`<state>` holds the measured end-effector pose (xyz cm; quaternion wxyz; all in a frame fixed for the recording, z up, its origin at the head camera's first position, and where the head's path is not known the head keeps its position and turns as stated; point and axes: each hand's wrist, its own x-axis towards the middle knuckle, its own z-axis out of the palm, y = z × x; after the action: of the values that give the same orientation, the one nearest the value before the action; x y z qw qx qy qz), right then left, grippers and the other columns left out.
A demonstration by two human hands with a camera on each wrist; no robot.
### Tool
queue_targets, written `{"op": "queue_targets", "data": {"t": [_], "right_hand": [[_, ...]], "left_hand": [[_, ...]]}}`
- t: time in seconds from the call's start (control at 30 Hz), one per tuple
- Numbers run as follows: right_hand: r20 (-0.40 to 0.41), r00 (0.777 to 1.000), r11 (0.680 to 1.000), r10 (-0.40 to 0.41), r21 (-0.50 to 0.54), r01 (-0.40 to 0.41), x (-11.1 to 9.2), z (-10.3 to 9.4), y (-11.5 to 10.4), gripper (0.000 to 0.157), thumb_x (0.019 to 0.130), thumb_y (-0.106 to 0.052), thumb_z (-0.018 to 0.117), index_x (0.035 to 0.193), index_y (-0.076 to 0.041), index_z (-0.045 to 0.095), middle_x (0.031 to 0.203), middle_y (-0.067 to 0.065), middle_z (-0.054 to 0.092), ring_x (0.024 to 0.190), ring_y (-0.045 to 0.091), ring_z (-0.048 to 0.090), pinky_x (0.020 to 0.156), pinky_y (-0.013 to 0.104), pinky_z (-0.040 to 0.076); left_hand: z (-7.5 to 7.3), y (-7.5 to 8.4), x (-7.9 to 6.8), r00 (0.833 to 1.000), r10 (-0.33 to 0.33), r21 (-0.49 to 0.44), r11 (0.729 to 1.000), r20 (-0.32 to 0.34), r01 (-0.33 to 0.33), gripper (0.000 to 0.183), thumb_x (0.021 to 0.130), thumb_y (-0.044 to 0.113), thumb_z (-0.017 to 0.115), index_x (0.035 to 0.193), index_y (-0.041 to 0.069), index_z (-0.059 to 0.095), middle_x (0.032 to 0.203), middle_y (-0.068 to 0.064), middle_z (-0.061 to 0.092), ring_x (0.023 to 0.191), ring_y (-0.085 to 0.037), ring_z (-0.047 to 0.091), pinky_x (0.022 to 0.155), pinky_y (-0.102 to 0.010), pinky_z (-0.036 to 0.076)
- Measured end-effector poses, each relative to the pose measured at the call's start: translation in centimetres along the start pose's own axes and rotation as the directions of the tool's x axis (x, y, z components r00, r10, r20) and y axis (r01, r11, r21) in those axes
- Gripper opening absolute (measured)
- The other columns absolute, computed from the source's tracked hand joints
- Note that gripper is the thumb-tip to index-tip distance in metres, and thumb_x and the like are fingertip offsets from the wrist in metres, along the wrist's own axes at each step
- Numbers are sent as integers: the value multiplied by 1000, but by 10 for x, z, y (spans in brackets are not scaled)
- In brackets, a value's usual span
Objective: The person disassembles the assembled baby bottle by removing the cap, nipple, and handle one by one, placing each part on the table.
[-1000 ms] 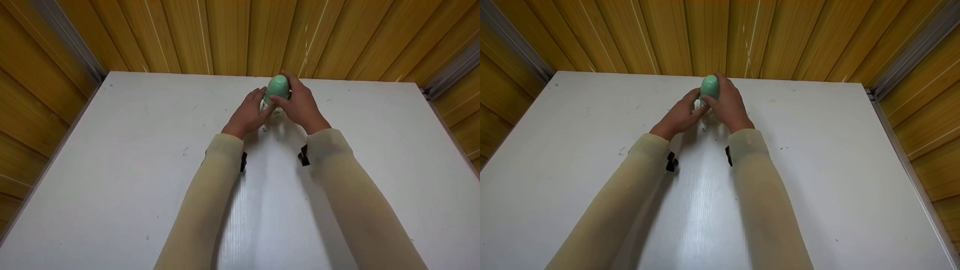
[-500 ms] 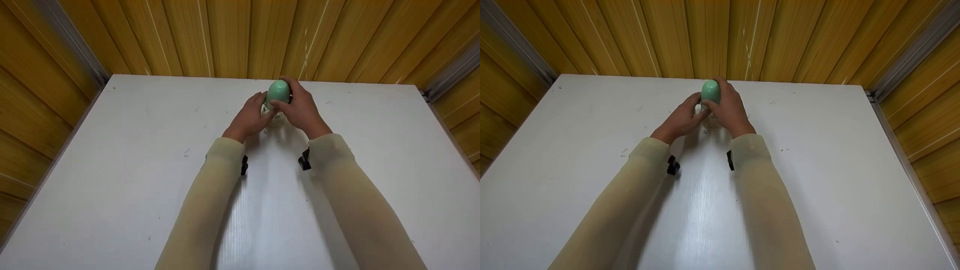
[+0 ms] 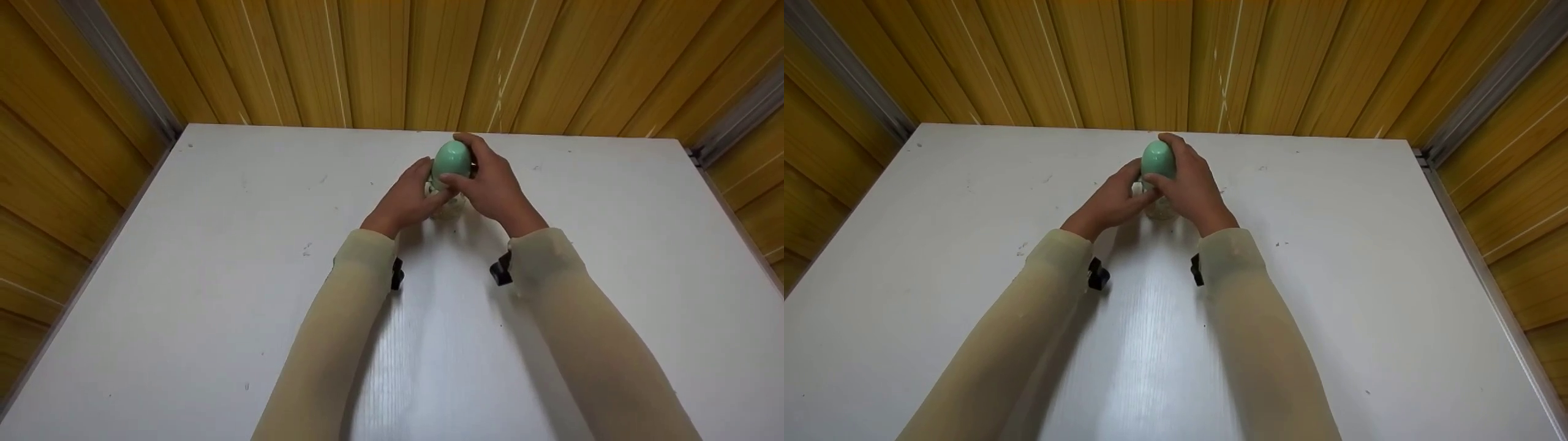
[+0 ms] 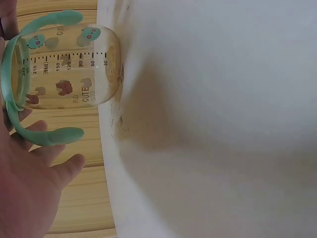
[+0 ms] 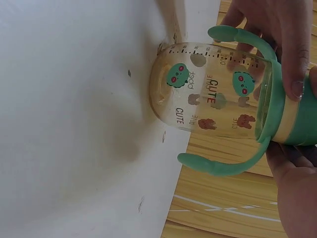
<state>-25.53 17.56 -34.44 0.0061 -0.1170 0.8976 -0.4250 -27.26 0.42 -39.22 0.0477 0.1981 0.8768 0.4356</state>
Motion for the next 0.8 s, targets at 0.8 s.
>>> {"op": "queue_targets", "data": {"t": [0.8], "right_hand": [[-20,992,980,-121,158,123,-30,7,-12,70,85,-37,73,144,-26,38,143,0,49,133,18,48,111,41,39]], "left_hand": [[-7,-6,-24,997,2,-212,977,-77,-18,73,69,66,75,133,37,54,122,15,61,112,-10,55,99,-40,47]]}}
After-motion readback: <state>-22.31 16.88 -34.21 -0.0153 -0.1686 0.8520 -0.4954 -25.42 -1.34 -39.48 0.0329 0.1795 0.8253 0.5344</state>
